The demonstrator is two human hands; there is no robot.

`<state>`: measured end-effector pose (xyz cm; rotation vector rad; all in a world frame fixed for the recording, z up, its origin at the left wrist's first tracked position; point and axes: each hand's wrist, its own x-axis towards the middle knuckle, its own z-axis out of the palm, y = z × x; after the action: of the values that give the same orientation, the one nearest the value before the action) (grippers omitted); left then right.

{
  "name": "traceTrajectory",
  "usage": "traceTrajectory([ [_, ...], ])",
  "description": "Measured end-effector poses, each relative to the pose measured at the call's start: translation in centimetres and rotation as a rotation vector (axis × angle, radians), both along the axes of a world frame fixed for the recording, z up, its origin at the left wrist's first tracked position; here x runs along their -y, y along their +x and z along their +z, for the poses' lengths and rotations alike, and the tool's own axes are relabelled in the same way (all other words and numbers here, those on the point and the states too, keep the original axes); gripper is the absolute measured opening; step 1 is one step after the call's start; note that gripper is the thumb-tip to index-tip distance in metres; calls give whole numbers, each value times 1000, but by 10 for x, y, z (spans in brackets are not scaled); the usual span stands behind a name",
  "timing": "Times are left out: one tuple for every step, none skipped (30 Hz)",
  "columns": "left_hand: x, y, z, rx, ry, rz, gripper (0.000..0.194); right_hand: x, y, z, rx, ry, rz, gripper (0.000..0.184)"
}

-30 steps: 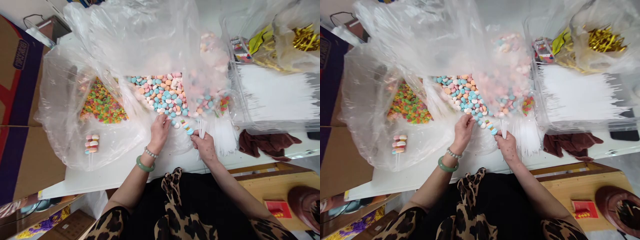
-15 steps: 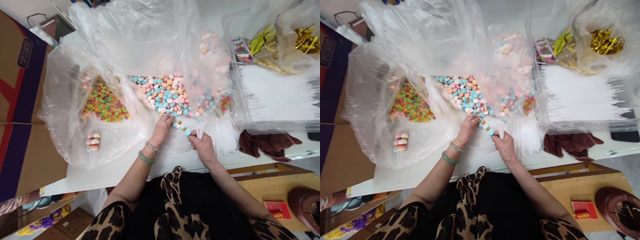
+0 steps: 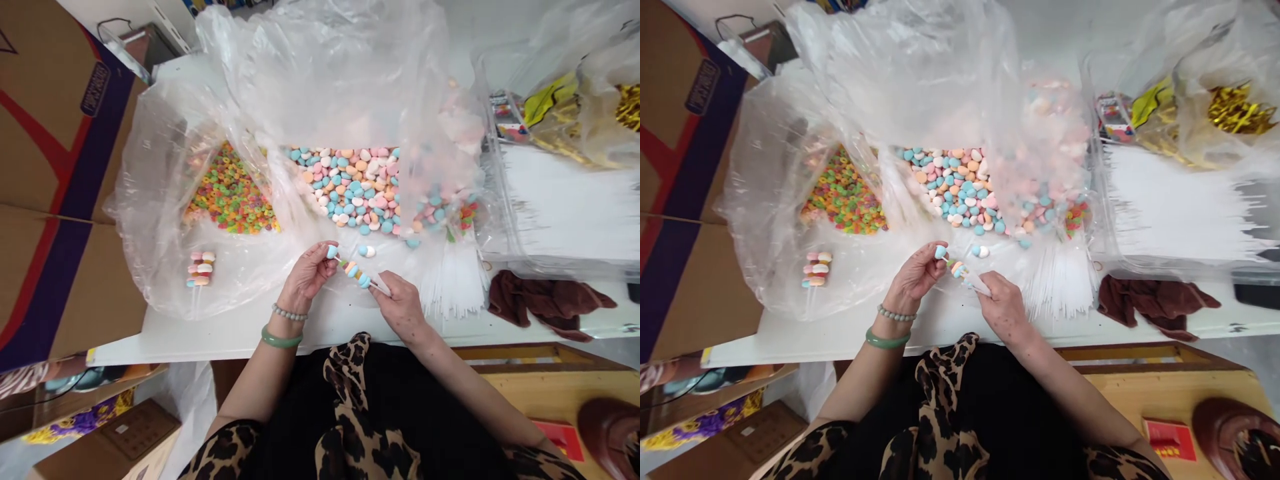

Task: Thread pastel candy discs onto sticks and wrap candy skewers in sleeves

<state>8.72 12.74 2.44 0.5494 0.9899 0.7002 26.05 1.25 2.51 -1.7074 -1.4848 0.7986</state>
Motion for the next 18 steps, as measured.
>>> traceTrajectory([
  [0, -1, 0, 4, 3, 6, 24, 0, -1, 0, 12, -1, -6, 19],
  [1, -2, -1, 6, 8, 7, 24, 0, -2, 1, 20, -3, -13, 18],
  [1, -3, -1, 4, 15, 6, 25, 0, -3, 1, 23, -4, -19, 17],
  [1, -3, -2, 1, 26, 5, 26, -1, -3, 1, 21, -4, -21, 17],
  [2, -3, -2, -3, 38, 2, 28, -1, -4, 2, 16, -2, -24, 17],
  [3, -4, -2, -7, 51, -1, 29, 0, -4, 2, 10, 0, -25, 16],
  [4, -4, -1, -12, 65, -5, 30, 0, -4, 2, 5, 1, -26, 16],
  [6, -4, 0, -20, 80, -11, 31, 1, -4, 2, 3, 0, -25, 16],
  [8, -4, 1, -33, 98, -17, 32, 1, -4, 2, 5, -2, -25, 16],
  [10, -3, 1, -55, 121, -26, 33, 2, -4, 2, 12, -6, -26, 16],
  [12, -2, 1, -88, 152, -34, 33, 3, -5, 1, 21, -12, -27, 16],
  [14, -1, 0, -132, 191, -43, 34, 2, -6, 1, 32, -18, -31, 17],
  [16, 1, -2, -185, 237, -51, 35, 1, -6, 0, 43, -24, -37, 17],
  [17, 4, -5, -247, 286, -57, 37, 0, -7, -2, 54, -30, -46, 19],
  [19, 7, -10, -316, 336, -62, 37, -3, -8, -3, 62, -35, -52, 20],
  [21, 11, -14, -392, 387, -62, 37, -6, -9, -4, 68, -39, -55, 22],
  [23, 14, -18, -473, 438, -53, 36, -8, -11, -4, 70, -41, -54, 24],
  [28, 18, -22, -554, 486, -41, 33, -10, -12, -3, 65, -42, -48, 25],
])
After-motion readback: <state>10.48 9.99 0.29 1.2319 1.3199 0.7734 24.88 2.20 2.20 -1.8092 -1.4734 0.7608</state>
